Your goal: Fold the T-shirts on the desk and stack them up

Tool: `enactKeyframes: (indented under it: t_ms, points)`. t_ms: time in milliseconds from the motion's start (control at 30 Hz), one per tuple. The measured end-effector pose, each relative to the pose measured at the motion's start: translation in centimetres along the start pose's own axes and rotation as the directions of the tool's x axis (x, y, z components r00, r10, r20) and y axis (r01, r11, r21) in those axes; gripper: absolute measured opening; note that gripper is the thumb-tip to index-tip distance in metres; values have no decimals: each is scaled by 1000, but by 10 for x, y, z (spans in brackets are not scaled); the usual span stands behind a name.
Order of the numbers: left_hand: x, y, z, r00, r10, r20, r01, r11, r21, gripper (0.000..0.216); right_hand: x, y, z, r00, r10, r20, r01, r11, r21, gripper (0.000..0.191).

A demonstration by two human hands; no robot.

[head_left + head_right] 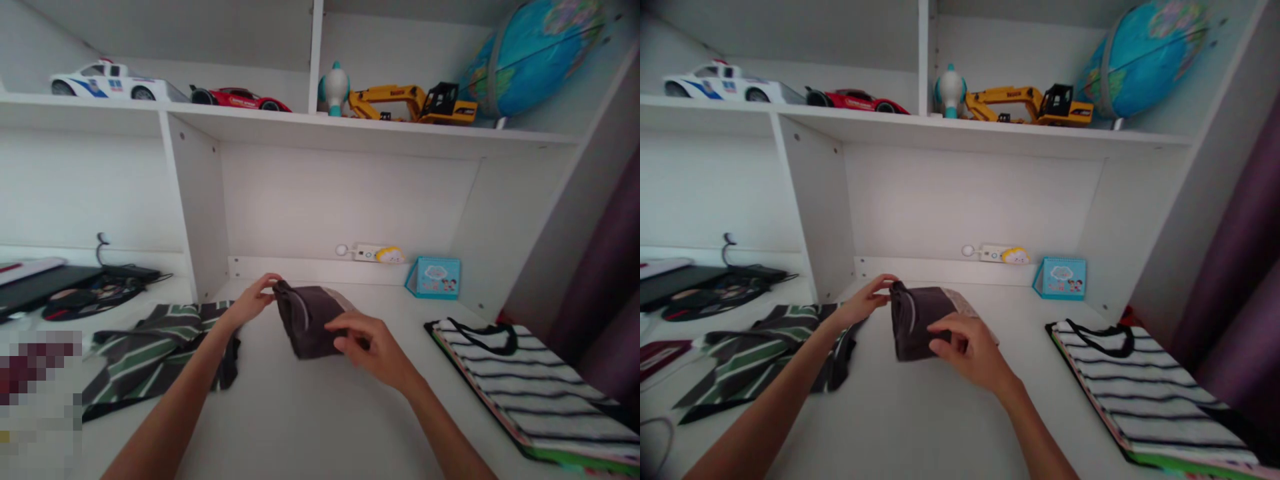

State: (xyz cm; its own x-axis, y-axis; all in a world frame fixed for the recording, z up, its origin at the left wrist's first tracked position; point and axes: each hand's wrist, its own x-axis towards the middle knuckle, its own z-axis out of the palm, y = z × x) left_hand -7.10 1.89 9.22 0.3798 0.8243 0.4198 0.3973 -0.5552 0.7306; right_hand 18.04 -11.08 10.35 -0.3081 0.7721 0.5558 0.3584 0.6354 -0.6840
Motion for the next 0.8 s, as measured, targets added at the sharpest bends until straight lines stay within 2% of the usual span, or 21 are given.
enactKeyframes:
  t_ms: [33,67,133,167,233,300,367,433,467,533,667,733,800]
  points:
    - [-2,-11,-2,998,-58,7,57,990,131,42,1,4,0,998,52,35,-53,998,41,22]
    - [-3,-20,-2,995,-103,-7,101,960,262,45,1,12,0,995,100,8,-100,993,54,24]
    - [-4,-26,-1,991,-133,-19,127,882,454,40,2,38,-1,982,145,-123,-151,988,-44,26]
    - [-4,-23,1,991,-133,9,111,858,502,36,1,54,-1,976,140,-165,-163,977,-138,25]
    - [-5,-8,9,981,-129,144,38,857,514,30,-4,83,0,984,128,-126,-161,936,-312,24]
    - [-8,14,21,934,-113,338,-60,884,463,29,-9,103,3,987,160,24,-137,905,-402,25]
    - [-13,33,35,846,-115,520,-134,899,417,27,-12,108,7,961,236,143,-137,859,-494,28]
    - [-21,43,50,784,-152,603,-146,898,416,23,-12,104,10,928,332,171,-165,776,-608,28]
    - [-25,44,58,788,-171,592,-129,893,431,22,-11,99,10,914,373,161,-182,731,-658,27]
    - [-31,41,73,838,-201,507,-80,874,480,22,-9,90,11,890,439,126,-224,658,-719,25]
    - [-35,25,95,903,-201,381,-94,772,629,41,-11,73,12,847,529,59,-292,553,-780,23]
    - [-32,17,100,949,-144,282,-110,686,719,48,-13,64,13,836,541,90,-277,557,-783,23]
    - [-27,8,100,985,-90,147,-59,624,779,53,-14,54,15,835,531,145,-244,593,-767,26]
